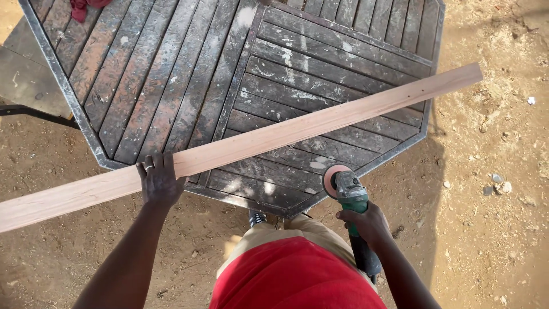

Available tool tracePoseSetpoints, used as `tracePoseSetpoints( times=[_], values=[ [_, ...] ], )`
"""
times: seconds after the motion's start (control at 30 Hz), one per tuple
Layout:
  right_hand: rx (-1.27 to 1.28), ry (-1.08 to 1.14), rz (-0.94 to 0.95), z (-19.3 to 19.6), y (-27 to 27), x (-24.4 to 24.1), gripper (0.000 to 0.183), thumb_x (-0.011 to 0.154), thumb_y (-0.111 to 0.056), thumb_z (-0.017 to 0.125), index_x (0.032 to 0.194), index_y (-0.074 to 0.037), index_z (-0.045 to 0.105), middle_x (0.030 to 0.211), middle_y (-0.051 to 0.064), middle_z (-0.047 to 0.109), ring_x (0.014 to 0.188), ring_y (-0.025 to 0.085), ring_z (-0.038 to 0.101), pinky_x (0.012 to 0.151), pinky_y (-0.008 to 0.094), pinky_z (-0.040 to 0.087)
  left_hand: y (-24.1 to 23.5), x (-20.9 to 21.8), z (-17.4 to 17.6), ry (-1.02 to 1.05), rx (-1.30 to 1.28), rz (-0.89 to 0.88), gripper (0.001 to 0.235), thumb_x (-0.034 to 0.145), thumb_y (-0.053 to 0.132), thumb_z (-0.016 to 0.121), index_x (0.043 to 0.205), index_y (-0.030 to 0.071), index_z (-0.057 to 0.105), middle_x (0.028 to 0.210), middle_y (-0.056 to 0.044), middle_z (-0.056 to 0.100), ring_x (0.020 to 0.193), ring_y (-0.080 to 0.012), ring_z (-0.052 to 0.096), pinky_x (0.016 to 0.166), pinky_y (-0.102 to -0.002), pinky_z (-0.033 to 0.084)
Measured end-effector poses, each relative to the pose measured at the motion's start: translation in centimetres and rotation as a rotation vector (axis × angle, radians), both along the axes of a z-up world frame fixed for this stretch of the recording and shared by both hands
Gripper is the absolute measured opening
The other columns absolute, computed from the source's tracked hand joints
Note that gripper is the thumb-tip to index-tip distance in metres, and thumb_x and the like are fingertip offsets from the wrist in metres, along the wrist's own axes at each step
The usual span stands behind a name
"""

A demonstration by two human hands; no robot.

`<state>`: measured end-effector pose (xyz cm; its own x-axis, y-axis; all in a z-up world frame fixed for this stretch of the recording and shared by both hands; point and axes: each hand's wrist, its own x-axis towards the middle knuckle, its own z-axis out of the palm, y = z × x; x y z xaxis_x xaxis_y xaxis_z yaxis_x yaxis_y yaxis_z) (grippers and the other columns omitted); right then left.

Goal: Sanding a wooden plank using an angle grinder with a sanding disc.

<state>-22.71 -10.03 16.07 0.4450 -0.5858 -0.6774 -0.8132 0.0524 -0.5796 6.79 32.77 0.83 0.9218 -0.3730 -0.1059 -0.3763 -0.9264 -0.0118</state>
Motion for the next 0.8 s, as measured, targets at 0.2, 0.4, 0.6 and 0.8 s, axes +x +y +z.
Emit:
tracePoseSetpoints(
  times=[0.2, 0.4, 0.6, 0.8],
  values=[
    [0.006, -0.001, -0.012, 0.6, -0.2, -0.2, 0.044, 0.066, -0.02, 0.093, 0.094, 0.005, 0.07, 0.073, 0.022, 0.072, 0.068, 0.034, 0.073, 0.072, 0.047, 0.053, 0.6, 0.8, -0.5, 0.042, 0.101, -0.004, 0.084, 0.082, 0.052, 0.068, 0.15, 0.013, 0.039, 0.135, -0.012, 0.051, 0.136, -0.0366, 0.045, 0.12, -0.062, 0.025],
    [-0.02, 0.031, 0.028, 2.3, -0.1, 0.5, 0.048, 0.062, -0.024, 0.094, 0.095, 0.003, 0.07, 0.073, 0.021, 0.072, 0.07, 0.033, 0.074, 0.073, 0.046, 0.052, 1.1, 2.6, 1.4, -0.009, 0.122, -0.234, 0.08, 0.067, 0.055, 0.083, 0.126, 0.01, 0.054, 0.108, -0.011, 0.063, 0.107, -0.0321, 0.068, 0.11, -0.049, 0.045],
    [-0.001, 0.004, 0.061, 1.3, -1.4, 0.4, 0.051, 0.064, -0.026, 0.095, 0.096, 0.004, 0.069, 0.072, 0.021, 0.071, 0.07, 0.035, 0.073, 0.073, 0.046, 0.051, -0.3, 2.5, 2.0, -0.006, 0.191, -0.333, 0.075, 0.066, 0.055, 0.083, 0.115, 0.006, 0.055, 0.098, -0.012, 0.065, 0.096, -0.0321, 0.071, 0.093, -0.045, 0.052],
    [-0.008, 0.054, 0.205, 1.8, -2.4, 2.3, 0.053, 0.065, -0.028, 0.094, 0.097, 0.005, 0.068, 0.073, 0.023, 0.071, 0.073, 0.036, 0.07, 0.065, 0.048, 0.05, -6.0, -2.4, 2.8, -0.162, 0.182, -0.343, 0.078, 0.062, 0.057, 0.085, 0.112, 0.005, 0.056, 0.091, -0.01, 0.061, 0.078, -0.0262, 0.069, 0.089, -0.045, 0.051]
  ],
)
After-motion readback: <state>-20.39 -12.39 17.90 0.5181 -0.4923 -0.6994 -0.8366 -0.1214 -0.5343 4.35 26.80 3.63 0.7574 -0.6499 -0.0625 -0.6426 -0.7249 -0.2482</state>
